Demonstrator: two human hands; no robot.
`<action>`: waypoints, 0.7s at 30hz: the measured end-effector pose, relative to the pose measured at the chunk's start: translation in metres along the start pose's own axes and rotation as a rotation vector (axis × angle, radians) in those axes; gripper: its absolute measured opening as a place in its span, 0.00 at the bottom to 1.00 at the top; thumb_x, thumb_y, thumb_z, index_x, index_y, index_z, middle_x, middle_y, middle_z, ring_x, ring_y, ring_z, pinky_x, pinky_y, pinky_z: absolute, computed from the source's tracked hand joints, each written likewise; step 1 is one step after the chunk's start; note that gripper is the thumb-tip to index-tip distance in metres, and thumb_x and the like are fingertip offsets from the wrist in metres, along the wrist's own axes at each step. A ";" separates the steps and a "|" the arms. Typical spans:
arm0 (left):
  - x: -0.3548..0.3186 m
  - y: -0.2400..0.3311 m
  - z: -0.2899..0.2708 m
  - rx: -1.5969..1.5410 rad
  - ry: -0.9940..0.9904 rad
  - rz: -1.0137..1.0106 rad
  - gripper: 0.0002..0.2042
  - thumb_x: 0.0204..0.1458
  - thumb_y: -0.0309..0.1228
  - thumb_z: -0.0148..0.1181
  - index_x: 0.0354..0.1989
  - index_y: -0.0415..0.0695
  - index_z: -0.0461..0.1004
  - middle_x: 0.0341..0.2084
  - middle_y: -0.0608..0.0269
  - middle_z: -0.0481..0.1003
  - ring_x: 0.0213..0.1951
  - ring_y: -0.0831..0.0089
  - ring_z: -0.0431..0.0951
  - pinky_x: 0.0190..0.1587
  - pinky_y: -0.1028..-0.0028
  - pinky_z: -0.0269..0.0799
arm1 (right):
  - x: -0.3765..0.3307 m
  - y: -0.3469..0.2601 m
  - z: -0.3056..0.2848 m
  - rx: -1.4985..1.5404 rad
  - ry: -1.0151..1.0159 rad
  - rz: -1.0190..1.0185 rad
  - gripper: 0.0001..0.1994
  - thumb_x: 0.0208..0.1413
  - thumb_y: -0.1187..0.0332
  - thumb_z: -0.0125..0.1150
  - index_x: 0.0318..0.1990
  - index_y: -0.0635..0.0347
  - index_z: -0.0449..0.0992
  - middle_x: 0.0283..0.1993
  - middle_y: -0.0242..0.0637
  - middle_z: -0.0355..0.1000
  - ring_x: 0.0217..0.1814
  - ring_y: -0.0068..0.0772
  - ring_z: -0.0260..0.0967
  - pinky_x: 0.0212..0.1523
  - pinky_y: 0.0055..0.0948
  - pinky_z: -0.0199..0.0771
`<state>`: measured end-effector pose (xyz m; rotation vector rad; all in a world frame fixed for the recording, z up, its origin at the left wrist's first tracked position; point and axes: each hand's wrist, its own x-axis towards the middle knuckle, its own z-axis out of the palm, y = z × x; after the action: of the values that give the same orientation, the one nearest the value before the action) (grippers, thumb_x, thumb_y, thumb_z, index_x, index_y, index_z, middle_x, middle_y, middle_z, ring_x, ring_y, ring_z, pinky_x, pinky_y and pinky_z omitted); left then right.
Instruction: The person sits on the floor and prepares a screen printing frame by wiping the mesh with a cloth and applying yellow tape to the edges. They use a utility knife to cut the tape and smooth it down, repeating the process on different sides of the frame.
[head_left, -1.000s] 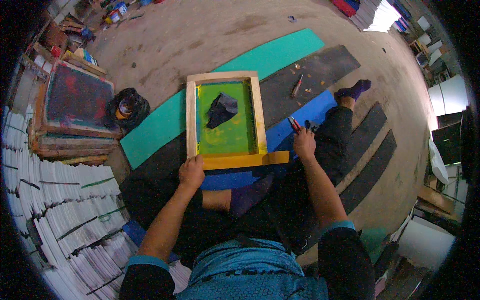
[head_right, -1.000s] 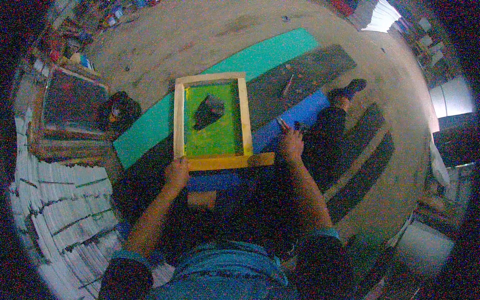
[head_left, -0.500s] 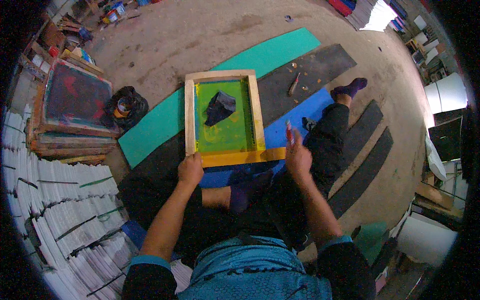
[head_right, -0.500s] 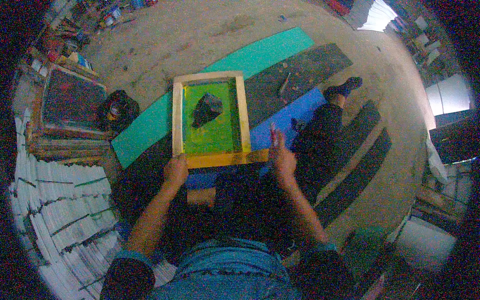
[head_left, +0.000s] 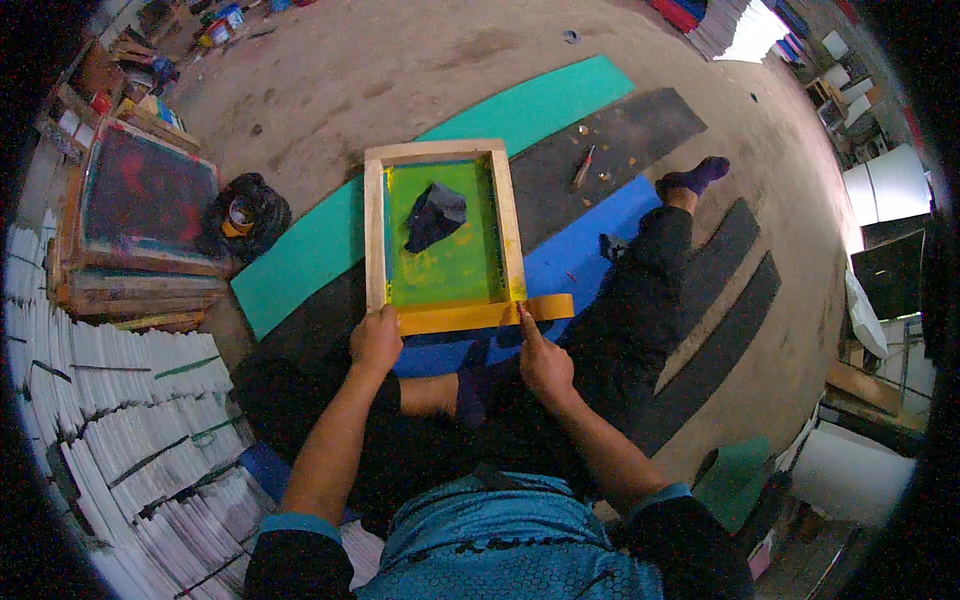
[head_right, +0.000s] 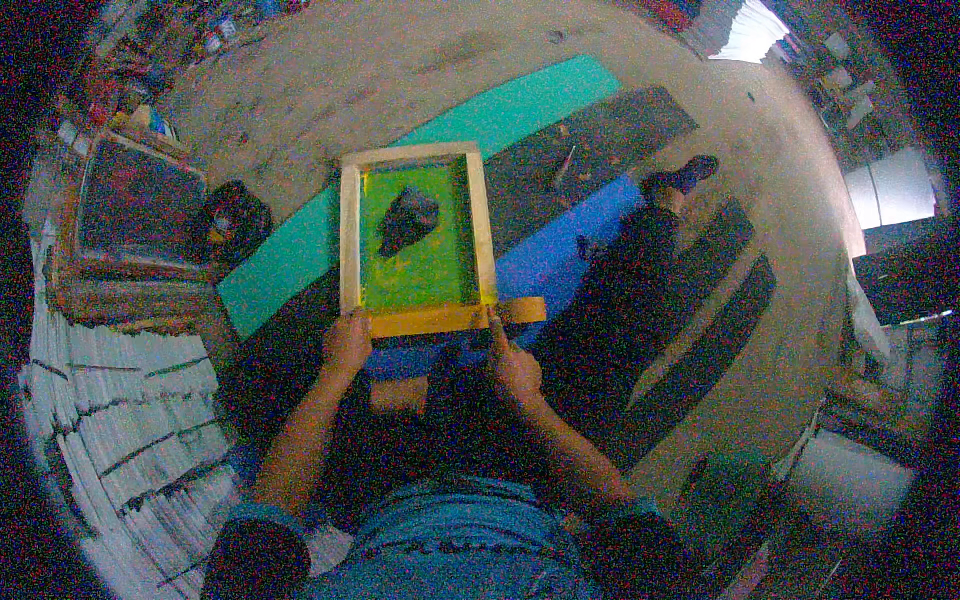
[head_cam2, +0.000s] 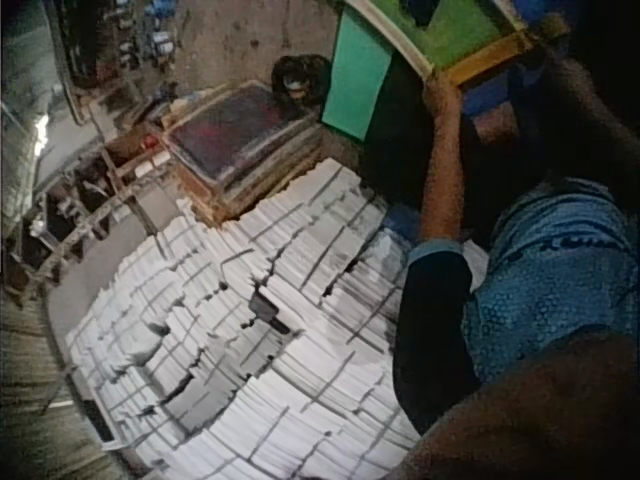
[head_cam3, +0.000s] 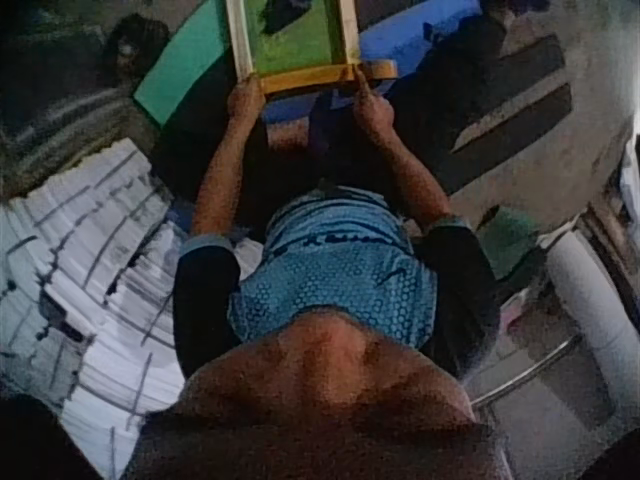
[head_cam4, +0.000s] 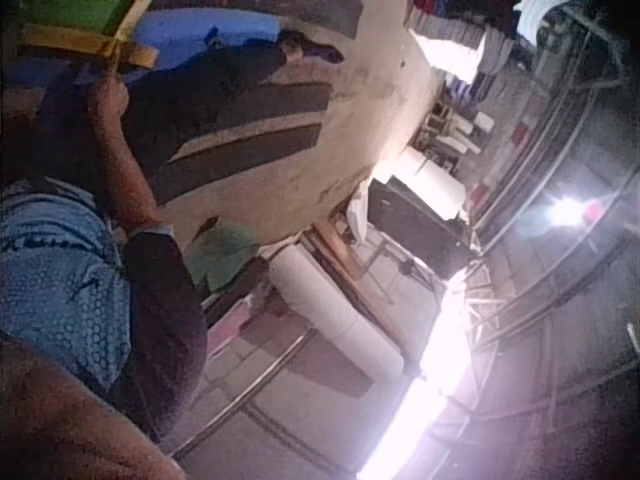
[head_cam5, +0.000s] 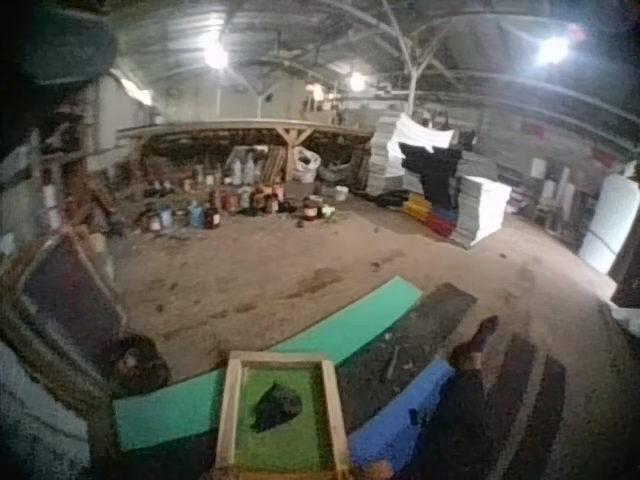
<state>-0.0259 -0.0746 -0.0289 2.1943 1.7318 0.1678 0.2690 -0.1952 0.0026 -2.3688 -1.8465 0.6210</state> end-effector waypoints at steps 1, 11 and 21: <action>-0.001 -0.001 0.000 0.002 -0.001 -0.004 0.08 0.55 0.30 0.60 0.36 0.39 0.72 0.31 0.45 0.78 0.36 0.47 0.81 0.38 0.53 0.78 | 0.000 0.000 0.001 -0.004 0.006 -0.008 0.34 0.59 0.67 0.52 0.74 0.41 0.50 0.32 0.51 0.77 0.26 0.58 0.74 0.27 0.56 0.74; 0.000 0.003 -0.001 0.020 -0.011 -0.018 0.07 0.55 0.30 0.60 0.36 0.39 0.73 0.31 0.46 0.79 0.35 0.47 0.81 0.37 0.53 0.78 | 0.002 0.005 0.008 0.018 0.060 -0.064 0.34 0.59 0.68 0.52 0.74 0.43 0.50 0.31 0.51 0.77 0.26 0.58 0.75 0.28 0.55 0.75; 0.000 0.004 -0.003 0.005 0.004 -0.032 0.06 0.55 0.29 0.60 0.36 0.40 0.73 0.31 0.46 0.79 0.35 0.47 0.81 0.37 0.53 0.77 | -0.012 -0.005 -0.003 -0.041 -0.061 -0.016 0.33 0.59 0.66 0.52 0.73 0.45 0.52 0.33 0.50 0.77 0.28 0.57 0.76 0.30 0.56 0.76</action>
<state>-0.0232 -0.0746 -0.0246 2.1702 1.7697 0.1605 0.2634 -0.2045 0.0099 -2.3842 -1.9183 0.6675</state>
